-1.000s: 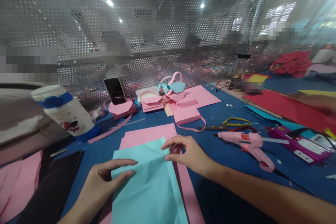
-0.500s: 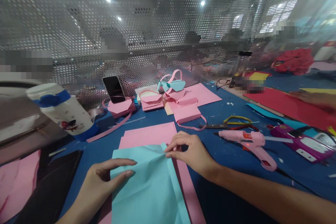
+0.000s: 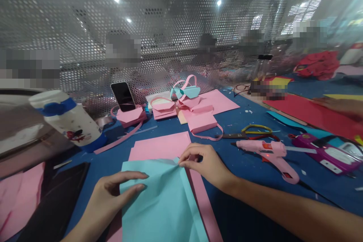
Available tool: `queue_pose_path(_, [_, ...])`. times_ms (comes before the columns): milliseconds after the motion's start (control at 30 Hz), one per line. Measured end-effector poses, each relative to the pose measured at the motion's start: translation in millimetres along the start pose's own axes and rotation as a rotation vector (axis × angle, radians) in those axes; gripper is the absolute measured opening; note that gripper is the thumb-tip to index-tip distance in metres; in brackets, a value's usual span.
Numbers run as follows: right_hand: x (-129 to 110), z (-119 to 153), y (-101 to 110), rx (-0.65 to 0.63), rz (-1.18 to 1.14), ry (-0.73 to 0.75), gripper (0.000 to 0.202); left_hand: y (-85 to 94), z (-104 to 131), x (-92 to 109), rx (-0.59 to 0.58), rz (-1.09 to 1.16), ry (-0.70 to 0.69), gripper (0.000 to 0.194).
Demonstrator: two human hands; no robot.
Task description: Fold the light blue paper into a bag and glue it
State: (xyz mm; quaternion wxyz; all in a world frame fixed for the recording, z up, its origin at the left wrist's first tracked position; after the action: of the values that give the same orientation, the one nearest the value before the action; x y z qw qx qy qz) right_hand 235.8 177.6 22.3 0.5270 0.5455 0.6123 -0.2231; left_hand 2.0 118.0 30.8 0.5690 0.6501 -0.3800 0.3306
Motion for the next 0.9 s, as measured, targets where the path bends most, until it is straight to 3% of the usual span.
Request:
queue_pose_path(333, [6, 0, 1, 0.002, 0.038, -0.048, 0.01, 0.5, -1, -3, -0.044, -0.031, 0.008, 0.01])
queue_pose_path(633, [12, -1, -3, -0.022, -0.152, -0.15, 0.02, 4.7, -2, -10, -0.002, -0.073, 0.062, 0.013])
queue_pose_path(900, [17, 1, -6, -0.032, -0.146, -0.205, 0.024, 2.6, -2, -7, 0.024, -0.025, 0.06, 0.01])
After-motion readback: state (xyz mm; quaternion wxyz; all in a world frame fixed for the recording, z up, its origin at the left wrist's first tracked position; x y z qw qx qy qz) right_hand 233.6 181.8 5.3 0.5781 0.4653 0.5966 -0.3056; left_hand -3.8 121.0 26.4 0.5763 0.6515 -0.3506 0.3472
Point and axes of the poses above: each hand's wrist, its own z-axis away from the middle knuckle, its own y-axis out of the back of the hand, x = y × z, the point moved 6 cm from there along -z, towards the middle knuckle, and after that the axes turned 4 degrees about y, right-handed, at the moved point
